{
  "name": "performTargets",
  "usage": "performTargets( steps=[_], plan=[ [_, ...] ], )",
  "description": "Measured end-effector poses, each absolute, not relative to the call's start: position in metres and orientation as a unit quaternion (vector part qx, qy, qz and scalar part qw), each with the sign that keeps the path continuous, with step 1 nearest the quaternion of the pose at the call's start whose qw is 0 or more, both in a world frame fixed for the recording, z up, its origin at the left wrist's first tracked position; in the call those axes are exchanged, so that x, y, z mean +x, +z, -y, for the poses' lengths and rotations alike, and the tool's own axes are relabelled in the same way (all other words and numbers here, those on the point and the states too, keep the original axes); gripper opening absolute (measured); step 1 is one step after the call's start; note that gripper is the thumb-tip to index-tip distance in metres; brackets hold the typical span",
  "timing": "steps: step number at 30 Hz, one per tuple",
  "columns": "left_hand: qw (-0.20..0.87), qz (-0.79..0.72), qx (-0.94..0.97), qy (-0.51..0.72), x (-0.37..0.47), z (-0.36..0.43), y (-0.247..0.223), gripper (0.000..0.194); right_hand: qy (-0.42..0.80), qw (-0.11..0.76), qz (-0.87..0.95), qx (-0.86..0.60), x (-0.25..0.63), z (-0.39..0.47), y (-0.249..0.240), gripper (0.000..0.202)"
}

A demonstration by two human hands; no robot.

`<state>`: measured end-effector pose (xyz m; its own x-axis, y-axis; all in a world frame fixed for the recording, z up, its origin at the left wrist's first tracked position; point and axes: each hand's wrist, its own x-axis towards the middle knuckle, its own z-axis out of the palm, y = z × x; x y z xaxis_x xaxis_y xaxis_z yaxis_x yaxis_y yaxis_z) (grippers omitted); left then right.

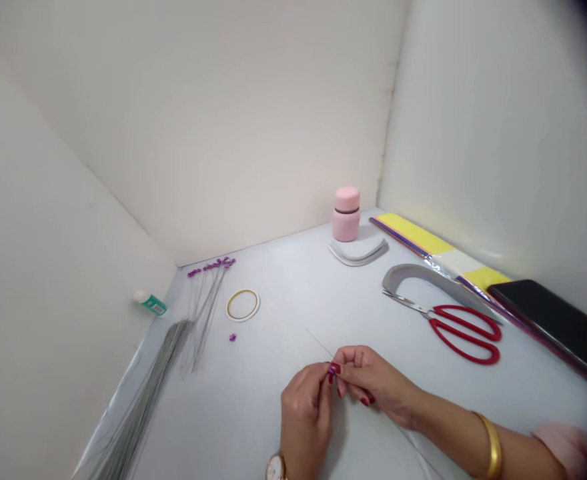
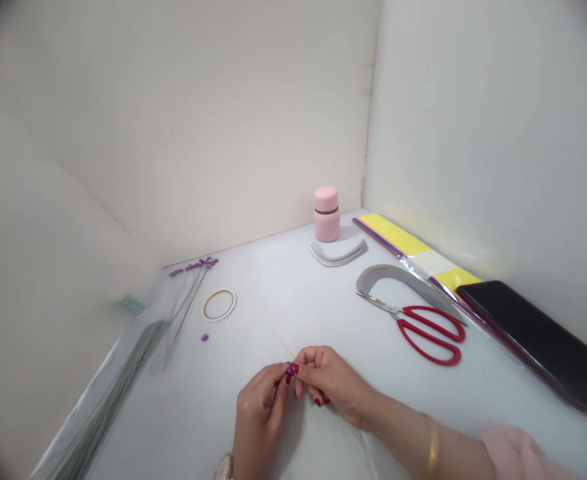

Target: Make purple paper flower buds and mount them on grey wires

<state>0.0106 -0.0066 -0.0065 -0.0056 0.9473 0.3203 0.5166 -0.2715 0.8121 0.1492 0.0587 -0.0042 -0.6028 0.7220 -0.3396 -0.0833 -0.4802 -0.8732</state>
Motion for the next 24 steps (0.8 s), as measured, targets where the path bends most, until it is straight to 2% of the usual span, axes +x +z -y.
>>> performTargets(
  steps=[9, 14, 17, 21, 24],
  plan=[
    [0.207, -0.579, 0.646, 0.452, 0.0149, 0.0058, -0.0054, 0.021, 0.761, 0.275, 0.481, -0.338, 0.1487, -0.0525, -0.0086, 0.024],
    [0.227, -0.576, 0.625, 0.475, 0.0159, 0.0106, -0.0084, 0.020, 0.778, 0.268, 0.477, -0.309, 0.1504, -0.0556, -0.0114, 0.025],
    [0.246, -0.572, 0.600, 0.503, 0.0167, 0.0113, -0.0101, 0.027, 0.795, 0.264, 0.465, -0.286, 0.1519, -0.0598, -0.0114, 0.027],
    [0.265, -0.560, 0.584, 0.524, 0.0172, 0.0094, -0.0071, 0.017, 0.809, 0.256, 0.456, -0.268, 0.1526, -0.0623, -0.0122, 0.028],
    [0.278, -0.556, 0.575, 0.531, 0.0176, 0.0087, -0.0037, 0.017, 0.815, 0.251, 0.451, -0.264, 0.1521, -0.0622, -0.0140, 0.030]
  ],
)
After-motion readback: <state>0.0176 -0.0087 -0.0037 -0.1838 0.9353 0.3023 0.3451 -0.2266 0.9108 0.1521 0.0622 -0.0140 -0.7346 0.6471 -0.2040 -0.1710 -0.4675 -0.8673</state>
